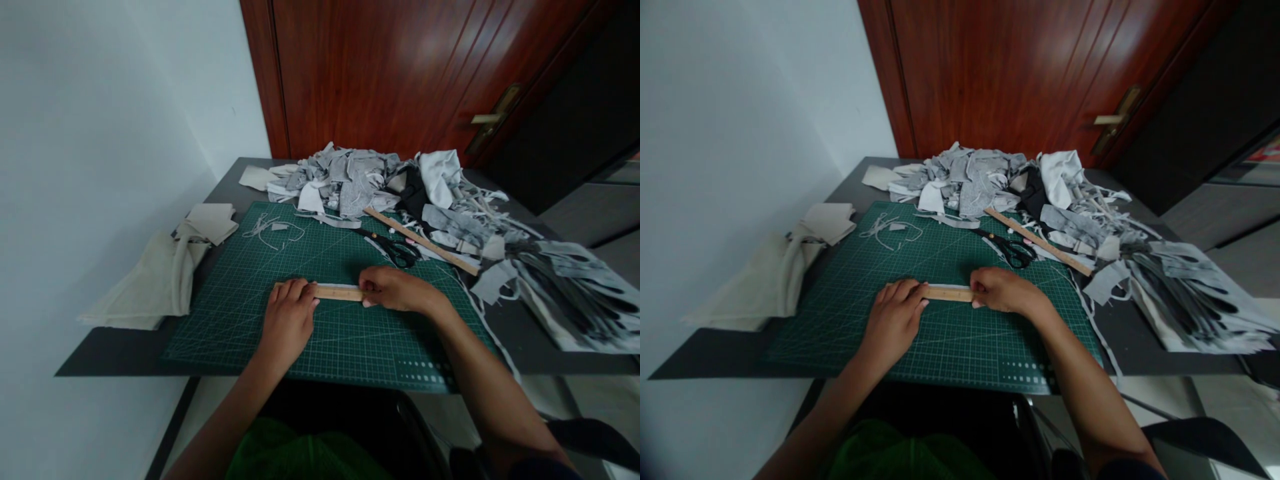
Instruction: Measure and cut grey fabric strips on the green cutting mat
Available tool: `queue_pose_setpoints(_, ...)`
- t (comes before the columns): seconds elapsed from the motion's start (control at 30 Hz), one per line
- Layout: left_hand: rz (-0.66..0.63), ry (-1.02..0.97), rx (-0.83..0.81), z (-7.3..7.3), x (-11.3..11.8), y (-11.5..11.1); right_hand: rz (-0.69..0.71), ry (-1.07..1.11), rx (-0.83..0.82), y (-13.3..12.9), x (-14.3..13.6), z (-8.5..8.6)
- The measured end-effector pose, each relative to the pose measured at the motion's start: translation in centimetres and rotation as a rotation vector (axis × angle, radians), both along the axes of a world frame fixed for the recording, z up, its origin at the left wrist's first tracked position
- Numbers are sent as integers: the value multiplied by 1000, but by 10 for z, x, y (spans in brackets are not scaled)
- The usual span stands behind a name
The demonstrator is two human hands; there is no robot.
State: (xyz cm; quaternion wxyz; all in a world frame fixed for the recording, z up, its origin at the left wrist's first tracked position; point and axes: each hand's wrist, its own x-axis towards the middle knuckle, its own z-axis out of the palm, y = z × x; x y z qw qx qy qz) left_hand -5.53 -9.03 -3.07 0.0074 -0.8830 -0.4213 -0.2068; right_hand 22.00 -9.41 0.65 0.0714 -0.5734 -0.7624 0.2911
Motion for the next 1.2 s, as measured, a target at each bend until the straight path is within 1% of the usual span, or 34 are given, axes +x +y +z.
queue_pose_setpoints(0.13, 24, -59, 34, -4, -2, 0, -28, -31, -28, -2, 8, 4)
queue_pose_setpoints(0.27, 0, -72, 39, -4, -3, 1, -38, -77, -21, -3, 12, 7)
queue_pose_setpoints(0.33, -46, -75, 33, -2, -3, 0, -36, -101, -4, -3, 11, 8)
queue_pose_setpoints(0.43, -154, -49, -3, 2, -1, -4, -28, -114, 3, -2, 10, 7)
queue_pose_setpoints(0.5, -180, -24, -35, 3, -1, -7, -17, -114, 14, -1, 10, 6)
queue_pose_setpoints(0.63, -139, -33, -69, 2, -1, -8, 23, -90, 49, -2, 11, 4)
queue_pose_setpoints(0.73, -116, -50, -68, 2, -2, -9, 28, -94, 79, -3, 8, 6)
queue_pose_setpoints(0.87, -60, -48, -30, 5, -3, -9, 63, -113, 160, -5, -8, 7)
queue_pose_setpoints(0.97, -24, -69, 31, 6, -5, -11, 75, -75, 218, -5, -23, 4)
queue_pose_setpoints(1.07, -96, -72, 49, 6, -5, -14, 60, -37, 244, -5, -33, -3)
queue_pose_setpoints(1.17, -204, -13, 43, 4, -2, -20, 72, 9, 244, -5, -34, -11)
queue_pose_setpoints(1.2, -217, 10, 38, 4, 0, -23, 79, 17, 241, -6, -33, -12)
